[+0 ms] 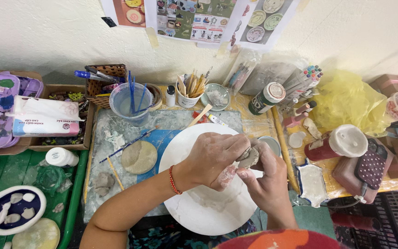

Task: The person uses a wooden tool to scrape and smooth clay on a white plate, then uses their hands to roll and shape a small lump of clay.

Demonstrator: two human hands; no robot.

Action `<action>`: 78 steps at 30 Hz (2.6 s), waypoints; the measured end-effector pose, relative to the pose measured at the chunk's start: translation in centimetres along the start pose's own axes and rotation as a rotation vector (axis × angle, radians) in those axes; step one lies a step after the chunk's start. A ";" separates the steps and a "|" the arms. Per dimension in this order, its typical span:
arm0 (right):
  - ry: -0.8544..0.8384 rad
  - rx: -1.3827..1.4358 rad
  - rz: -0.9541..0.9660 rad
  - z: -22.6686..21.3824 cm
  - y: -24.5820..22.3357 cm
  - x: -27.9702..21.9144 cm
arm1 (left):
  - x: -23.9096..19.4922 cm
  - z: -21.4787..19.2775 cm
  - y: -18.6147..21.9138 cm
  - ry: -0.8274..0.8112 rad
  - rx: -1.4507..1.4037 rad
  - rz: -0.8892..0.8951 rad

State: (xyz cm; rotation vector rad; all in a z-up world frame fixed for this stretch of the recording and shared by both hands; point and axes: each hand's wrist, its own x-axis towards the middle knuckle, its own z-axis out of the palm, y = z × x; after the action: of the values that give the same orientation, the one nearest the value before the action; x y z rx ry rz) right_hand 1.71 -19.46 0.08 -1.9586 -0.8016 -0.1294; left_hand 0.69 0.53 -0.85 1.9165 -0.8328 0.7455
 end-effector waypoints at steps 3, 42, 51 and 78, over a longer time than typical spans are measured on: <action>0.018 -0.007 0.002 0.1 0.0 0.3 | 0.1 0.0 0.1 -0.024 -0.012 -0.022; -0.062 -0.184 -0.209 -3.2 3.1 -0.7 | 1.3 0.0 2.0 -0.135 -0.163 -0.045; -0.018 -0.007 -0.143 -2.2 5.2 -0.5 | 1.5 0.1 2.1 -0.139 -0.095 -0.088; 0.091 0.234 0.097 -0.1 4.3 -1.7 | 0.4 2.4 0.6 -0.114 -0.222 -0.254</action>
State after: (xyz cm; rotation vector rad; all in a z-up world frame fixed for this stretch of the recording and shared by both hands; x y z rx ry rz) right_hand 2.93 -21.70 -3.83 -1.7530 -0.6312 -0.0635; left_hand 0.85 -1.95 -1.22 1.8320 -0.6925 0.3768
